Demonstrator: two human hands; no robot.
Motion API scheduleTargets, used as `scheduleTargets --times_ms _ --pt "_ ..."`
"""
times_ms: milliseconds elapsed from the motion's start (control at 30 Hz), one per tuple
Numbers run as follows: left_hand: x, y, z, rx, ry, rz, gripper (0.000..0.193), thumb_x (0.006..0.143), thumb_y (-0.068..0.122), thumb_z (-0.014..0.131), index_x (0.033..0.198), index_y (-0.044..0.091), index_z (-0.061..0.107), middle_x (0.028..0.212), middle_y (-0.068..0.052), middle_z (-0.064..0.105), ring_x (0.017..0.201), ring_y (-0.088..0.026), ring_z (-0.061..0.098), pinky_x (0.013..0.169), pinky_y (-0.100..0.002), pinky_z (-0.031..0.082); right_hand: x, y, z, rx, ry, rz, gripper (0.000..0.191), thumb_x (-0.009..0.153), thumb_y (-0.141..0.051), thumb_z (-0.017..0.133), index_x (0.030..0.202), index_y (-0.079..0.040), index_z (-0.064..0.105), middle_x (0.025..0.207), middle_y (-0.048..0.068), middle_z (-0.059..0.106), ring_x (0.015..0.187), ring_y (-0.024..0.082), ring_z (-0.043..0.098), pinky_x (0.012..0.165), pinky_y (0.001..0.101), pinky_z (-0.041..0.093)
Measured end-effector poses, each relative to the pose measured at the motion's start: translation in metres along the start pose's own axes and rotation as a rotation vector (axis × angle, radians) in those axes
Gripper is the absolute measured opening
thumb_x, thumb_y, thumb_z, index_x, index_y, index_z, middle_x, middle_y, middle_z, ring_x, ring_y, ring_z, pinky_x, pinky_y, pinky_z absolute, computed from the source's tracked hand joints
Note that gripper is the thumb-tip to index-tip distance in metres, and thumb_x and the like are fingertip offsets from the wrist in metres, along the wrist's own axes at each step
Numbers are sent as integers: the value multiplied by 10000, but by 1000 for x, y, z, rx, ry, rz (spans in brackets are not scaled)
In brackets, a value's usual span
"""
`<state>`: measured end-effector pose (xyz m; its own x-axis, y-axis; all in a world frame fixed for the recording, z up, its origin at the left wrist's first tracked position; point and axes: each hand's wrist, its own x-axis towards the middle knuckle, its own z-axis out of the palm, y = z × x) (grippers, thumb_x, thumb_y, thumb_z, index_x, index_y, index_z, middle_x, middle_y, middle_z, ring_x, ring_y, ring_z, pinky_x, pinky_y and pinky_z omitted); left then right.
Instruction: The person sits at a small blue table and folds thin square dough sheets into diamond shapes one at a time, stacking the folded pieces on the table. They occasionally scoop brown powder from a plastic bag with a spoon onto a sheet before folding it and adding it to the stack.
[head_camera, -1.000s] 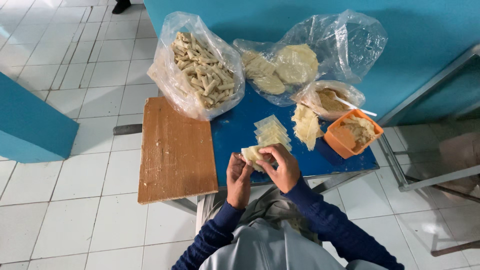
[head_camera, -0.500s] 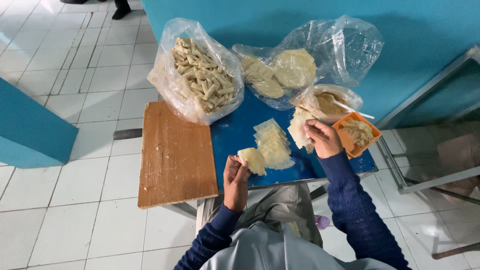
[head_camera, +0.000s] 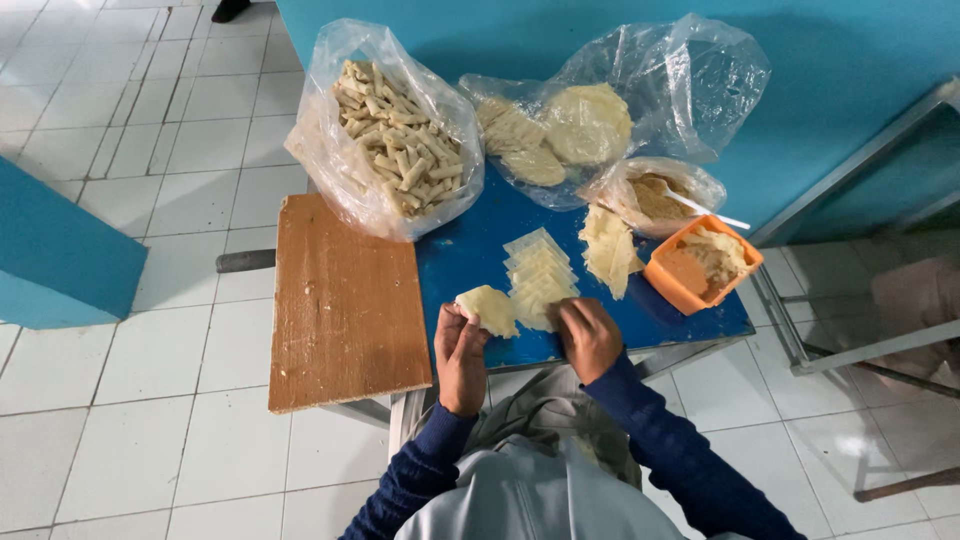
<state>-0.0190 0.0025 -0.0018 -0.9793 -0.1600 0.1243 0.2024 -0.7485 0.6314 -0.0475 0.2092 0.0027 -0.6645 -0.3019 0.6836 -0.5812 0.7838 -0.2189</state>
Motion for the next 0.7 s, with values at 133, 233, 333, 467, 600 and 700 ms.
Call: scheduleTargets --times_ms 133,233,333,467,600,700 --pt "-1 -3 -3 -10 28 -13 102 1042 63 559 1100 99 484 1132 -39 577 1073 -143 578 904 -304 477 -6 -12 -2 42 -53 -6 325 814 83 670 1112 -39 711 1077 119 687 1002 319 657 845 400 557" --pt "-1 -5 -3 1 20 -13 99 1049 62 564 1108 96 493 1130 -41 576 1059 -139 574 884 -295 475 -1 -22 -8 103 -30 -26 349 836 62 674 1157 -67 723 1060 96 696 989 305 667 838 388 560" --pt "-2 -6 0 18 -20 -24 79 1037 76 557 1090 91 500 1118 -46 590 1049 -143 598 898 -309 507 12 -29 -23 209 -53 76 326 883 64 661 1170 -76 723 1077 88 716 990 283 688 821 365 563" --pt "-7 -10 7 100 -86 -38 46 1048 74 557 1079 70 523 1114 -53 613 1032 -136 612 925 -310 510 30 -40 -43 507 -113 290 222 934 -8 678 1145 -64 722 1081 70 735 849 208 714 767 323 574" --pt "-9 -15 12 114 -124 -57 58 1045 52 596 1066 62 542 1096 -35 607 1041 -117 599 933 -302 497 37 -61 -34 500 -78 213 255 843 -129 802 1060 -37 704 1023 84 716 805 200 690 705 302 551" --pt "-11 -14 11 141 -152 -47 67 1018 53 617 1044 58 555 1117 -18 609 1060 -108 605 960 -294 499 34 -60 -24 567 -98 295 169 900 -151 771 1006 -38 703 982 61 734 784 140 712 679 269 560"
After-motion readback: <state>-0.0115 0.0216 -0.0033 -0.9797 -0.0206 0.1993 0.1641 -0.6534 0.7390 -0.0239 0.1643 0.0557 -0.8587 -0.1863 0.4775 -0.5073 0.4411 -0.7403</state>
